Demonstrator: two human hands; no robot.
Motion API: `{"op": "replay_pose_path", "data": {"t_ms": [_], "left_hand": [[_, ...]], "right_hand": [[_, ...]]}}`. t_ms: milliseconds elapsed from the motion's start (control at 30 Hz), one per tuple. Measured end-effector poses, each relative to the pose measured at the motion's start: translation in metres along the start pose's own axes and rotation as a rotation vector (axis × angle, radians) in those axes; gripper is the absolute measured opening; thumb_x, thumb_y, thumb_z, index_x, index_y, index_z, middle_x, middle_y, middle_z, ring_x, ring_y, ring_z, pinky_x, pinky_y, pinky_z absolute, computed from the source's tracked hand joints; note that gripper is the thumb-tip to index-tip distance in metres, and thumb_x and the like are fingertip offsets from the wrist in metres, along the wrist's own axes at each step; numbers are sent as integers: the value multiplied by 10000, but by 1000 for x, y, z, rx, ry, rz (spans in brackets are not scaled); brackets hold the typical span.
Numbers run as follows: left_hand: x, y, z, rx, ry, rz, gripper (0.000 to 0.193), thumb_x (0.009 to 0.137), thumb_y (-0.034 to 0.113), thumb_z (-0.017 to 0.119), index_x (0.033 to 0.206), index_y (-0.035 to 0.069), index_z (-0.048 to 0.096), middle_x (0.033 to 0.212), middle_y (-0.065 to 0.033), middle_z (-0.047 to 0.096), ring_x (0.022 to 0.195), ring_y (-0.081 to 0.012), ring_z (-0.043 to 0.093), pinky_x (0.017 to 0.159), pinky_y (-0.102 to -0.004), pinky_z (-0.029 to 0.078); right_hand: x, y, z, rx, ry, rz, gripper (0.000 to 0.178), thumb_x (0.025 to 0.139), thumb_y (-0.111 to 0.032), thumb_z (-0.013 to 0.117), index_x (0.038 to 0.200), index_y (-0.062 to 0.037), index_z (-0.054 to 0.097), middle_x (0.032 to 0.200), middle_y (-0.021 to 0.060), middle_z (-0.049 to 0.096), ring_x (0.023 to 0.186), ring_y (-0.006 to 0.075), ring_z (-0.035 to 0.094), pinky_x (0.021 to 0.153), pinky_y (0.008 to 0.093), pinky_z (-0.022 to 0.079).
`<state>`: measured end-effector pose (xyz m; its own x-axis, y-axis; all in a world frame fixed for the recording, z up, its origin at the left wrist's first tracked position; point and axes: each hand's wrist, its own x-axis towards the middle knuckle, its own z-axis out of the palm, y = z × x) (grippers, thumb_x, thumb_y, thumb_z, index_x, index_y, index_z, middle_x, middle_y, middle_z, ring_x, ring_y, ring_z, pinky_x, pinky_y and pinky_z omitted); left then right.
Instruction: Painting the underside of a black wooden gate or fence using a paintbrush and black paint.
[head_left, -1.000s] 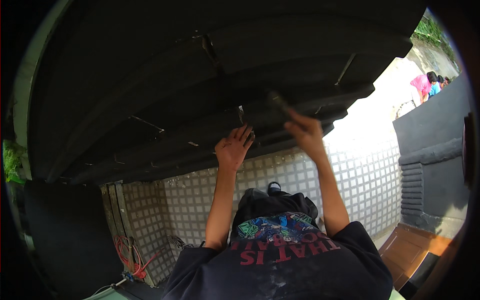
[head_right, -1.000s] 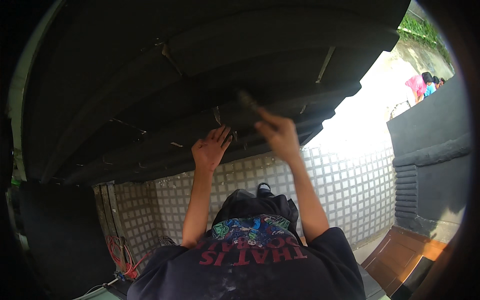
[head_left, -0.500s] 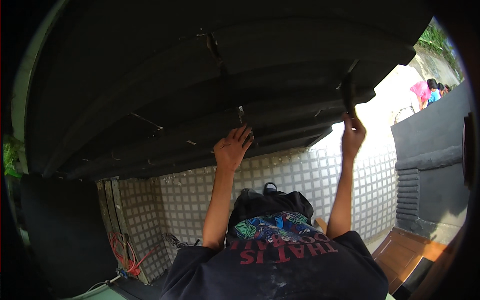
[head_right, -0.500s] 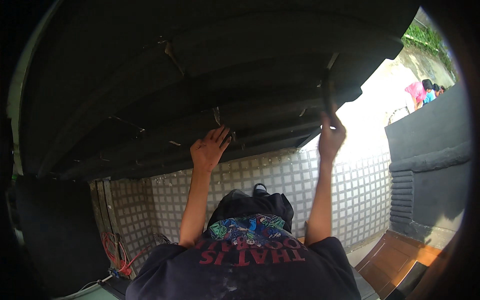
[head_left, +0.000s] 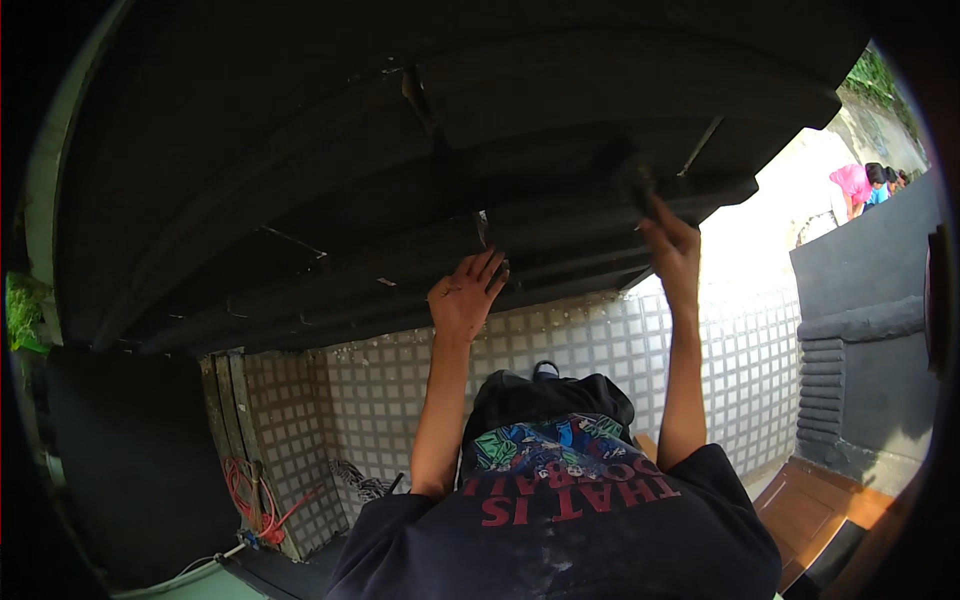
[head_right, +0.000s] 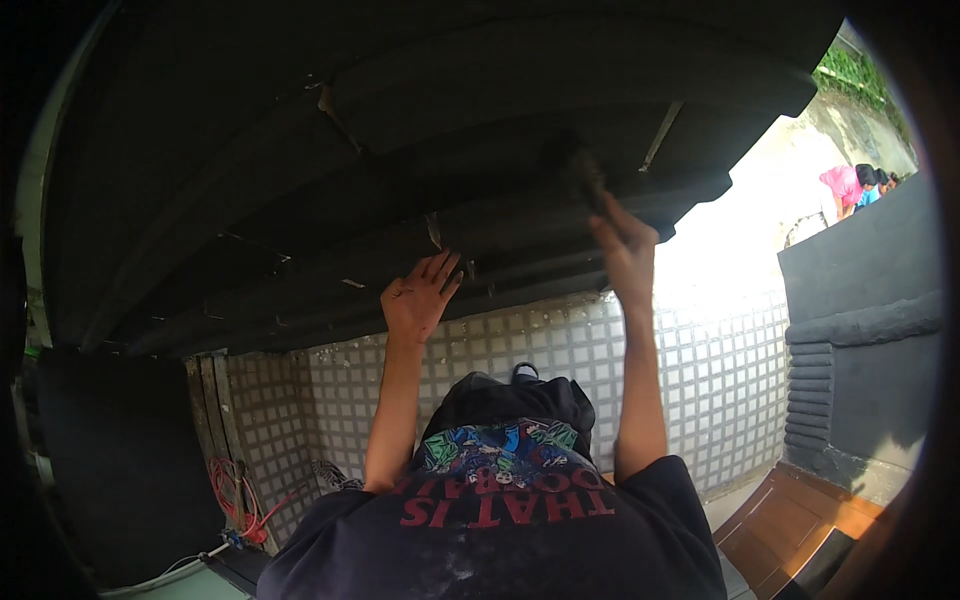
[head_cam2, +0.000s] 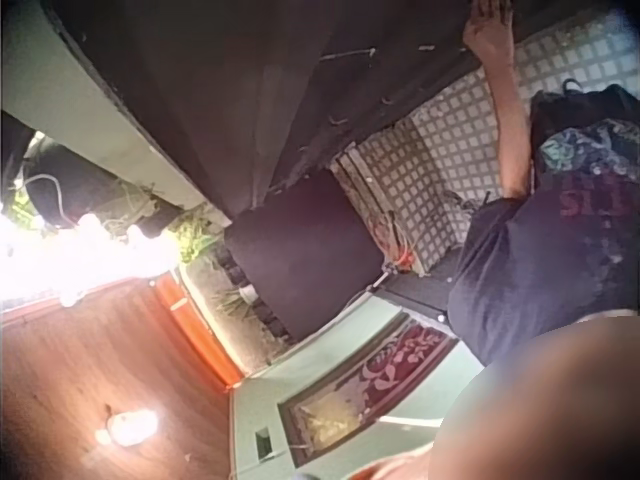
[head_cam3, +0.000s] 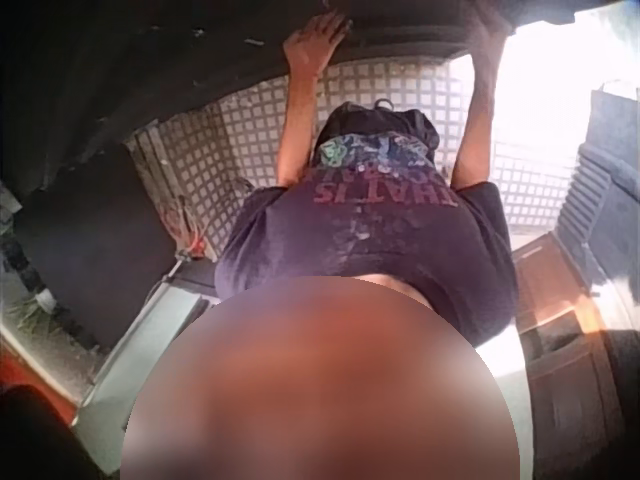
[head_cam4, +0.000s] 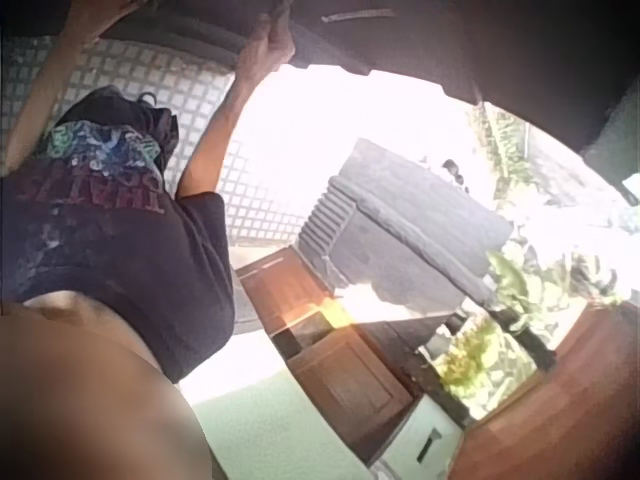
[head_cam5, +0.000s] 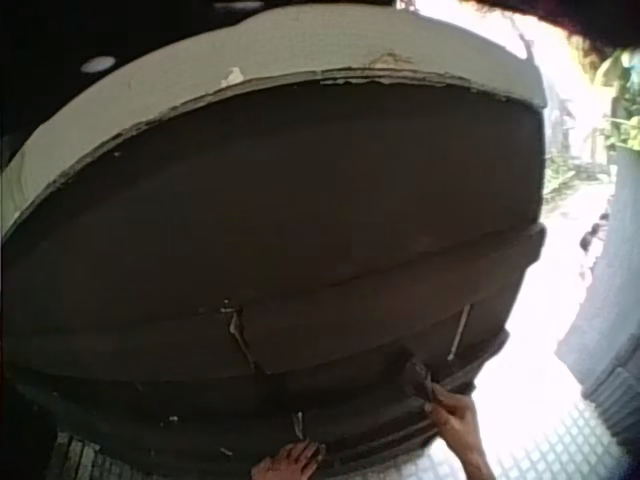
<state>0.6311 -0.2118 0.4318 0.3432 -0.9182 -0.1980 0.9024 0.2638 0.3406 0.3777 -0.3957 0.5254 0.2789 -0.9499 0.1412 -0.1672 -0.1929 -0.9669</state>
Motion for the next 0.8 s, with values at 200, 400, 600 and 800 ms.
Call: {"op": "replay_pose_path", "data": {"t_ms": [200,400,600,800], "left_hand": [[1,4,-3,9,-42,3,490,762,152,403,1189,-46,537,1451,-214,406,1425,-367,270,1182,-530,219],[-1,2,2,36,10,-2,484,753,148,413,1175,-45,550,1438,-214,424,1421,-363,281,1177,-529,228],[2,0,-11,-48,-55,-14,495,740,149,423,1177,-55,536,1404,-213,462,1413,-355,296,1171,-521,243],[3,0,-5,15,-24,1,500,733,157,426,1173,-56,534,1426,-218,435,1413,-357,293,1172,-522,240]], "right_hand": [[12,20,-54,-155,427,1,381,935,-157,596,1296,-37,593,1137,177,691,1014,228,659,930,351,466],[-18,26,26,-130,283,-264,378,921,-88,639,1294,-38,608,652,-55,521,555,18,363,467,218,275],[-67,-21,98,36,-240,-34,397,878,-67,629,1256,52,596,654,137,618,555,57,449,483,259,365],[-66,-19,58,583,-35,394,491,929,-232,582,1362,-10,516,647,39,573,414,81,473,343,216,303]]}}
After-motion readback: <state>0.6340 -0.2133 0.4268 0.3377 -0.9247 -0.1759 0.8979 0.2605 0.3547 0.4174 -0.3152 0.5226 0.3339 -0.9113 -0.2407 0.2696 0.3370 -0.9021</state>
